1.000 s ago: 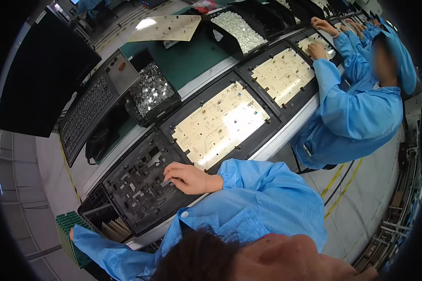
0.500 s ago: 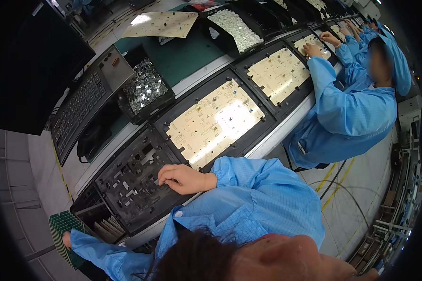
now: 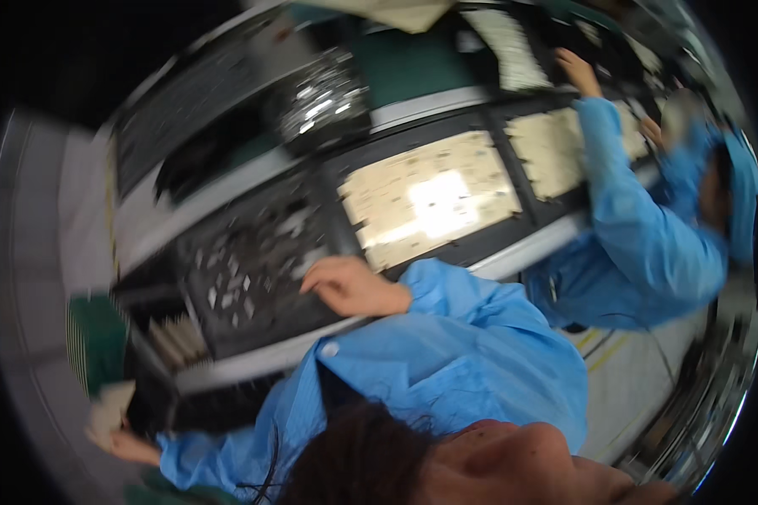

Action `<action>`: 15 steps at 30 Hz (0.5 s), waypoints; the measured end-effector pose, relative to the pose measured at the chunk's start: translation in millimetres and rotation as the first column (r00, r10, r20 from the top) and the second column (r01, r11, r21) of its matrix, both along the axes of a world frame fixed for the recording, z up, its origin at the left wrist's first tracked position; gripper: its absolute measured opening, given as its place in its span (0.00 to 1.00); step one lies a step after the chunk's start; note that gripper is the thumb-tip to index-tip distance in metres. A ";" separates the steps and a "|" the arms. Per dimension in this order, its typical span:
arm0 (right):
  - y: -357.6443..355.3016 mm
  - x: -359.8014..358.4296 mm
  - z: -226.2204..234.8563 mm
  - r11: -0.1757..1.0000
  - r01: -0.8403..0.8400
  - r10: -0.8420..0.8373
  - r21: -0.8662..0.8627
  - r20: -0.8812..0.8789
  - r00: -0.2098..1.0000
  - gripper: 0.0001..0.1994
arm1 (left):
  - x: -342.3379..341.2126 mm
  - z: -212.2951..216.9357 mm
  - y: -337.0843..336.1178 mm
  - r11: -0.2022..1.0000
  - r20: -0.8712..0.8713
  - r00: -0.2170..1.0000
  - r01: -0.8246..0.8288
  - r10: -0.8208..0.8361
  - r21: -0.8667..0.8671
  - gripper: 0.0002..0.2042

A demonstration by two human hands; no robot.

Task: Assembling electronic components onto circuit boards and placing them into racks at a manual assembly station.

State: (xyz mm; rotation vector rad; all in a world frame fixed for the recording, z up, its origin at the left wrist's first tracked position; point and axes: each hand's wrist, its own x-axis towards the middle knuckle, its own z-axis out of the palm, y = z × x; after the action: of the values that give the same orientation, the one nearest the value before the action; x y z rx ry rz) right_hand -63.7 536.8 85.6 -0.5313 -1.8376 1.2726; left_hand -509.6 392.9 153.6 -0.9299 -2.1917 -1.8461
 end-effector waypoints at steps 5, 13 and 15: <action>-7.5 6.9 9.6 0.991 0.091 -0.083 -0.098 0.090 0.993 0.09 | 106.1 115.8 -117.7 0.960 0.014 0.960 -0.281 0.281 -0.003 0.17; 14.9 16.0 61.9 0.982 0.130 -0.150 0.134 0.151 0.977 0.22 | 87.0 87.3 -84.3 0.906 0.436 0.815 0.424 -0.381 -0.002 0.20; 26.2 10.4 66.5 0.980 0.103 -0.136 0.169 0.195 0.971 0.29 | 84.9 74.2 -53.5 0.848 0.510 0.736 0.529 -0.445 -0.023 0.19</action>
State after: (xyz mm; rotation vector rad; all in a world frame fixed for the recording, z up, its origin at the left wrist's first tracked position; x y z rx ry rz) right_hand -53.3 563.0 152.0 -0.6972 -2.0248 1.0122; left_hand -424.7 339.4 227.8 -1.2996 -2.6161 -2.3828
